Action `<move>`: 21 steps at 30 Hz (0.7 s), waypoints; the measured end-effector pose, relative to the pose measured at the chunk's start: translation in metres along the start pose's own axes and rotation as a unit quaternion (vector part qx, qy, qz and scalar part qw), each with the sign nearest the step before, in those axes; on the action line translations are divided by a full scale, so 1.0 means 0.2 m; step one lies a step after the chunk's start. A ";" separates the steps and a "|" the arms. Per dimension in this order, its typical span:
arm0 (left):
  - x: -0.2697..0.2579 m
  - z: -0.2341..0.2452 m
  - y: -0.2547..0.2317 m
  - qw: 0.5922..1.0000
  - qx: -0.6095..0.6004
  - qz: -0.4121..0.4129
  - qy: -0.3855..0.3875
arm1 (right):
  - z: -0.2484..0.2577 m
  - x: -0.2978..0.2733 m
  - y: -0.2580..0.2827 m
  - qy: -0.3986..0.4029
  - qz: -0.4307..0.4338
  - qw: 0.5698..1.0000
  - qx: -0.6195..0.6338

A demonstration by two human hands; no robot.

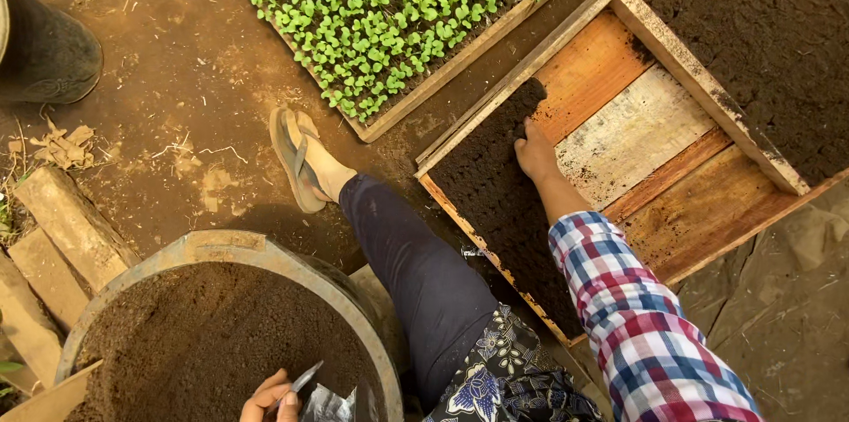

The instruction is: The person scoops soil from a large basin, packs it into small plastic bags to form seedling pots, and places them into a wooden tray. The person repeats this process multiple times, arranging the filled pots in rows within the tray.

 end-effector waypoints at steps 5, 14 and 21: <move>0.00 -0.04 -0.06 0.927 -0.255 0.274 -0.025 | 0.08 -0.14 0.13 0.053 -0.052 0.997 0.007; -0.03 0.10 -0.44 0.925 -0.264 0.264 -0.072 | 0.22 -0.81 0.62 0.008 0.029 0.998 0.046; -0.14 0.28 -0.50 0.907 -0.351 0.214 -0.093 | 0.11 -1.84 1.09 0.288 0.414 0.850 0.153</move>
Point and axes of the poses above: each hand's wrist, its own x-axis towards the middle knuckle, its own z-axis out of the back of the hand, y = z × x, the point moved 2 cm from there along x, towards the middle knuckle, and after that the axes turned 11 degrees about -z, right-handed, at the moved point
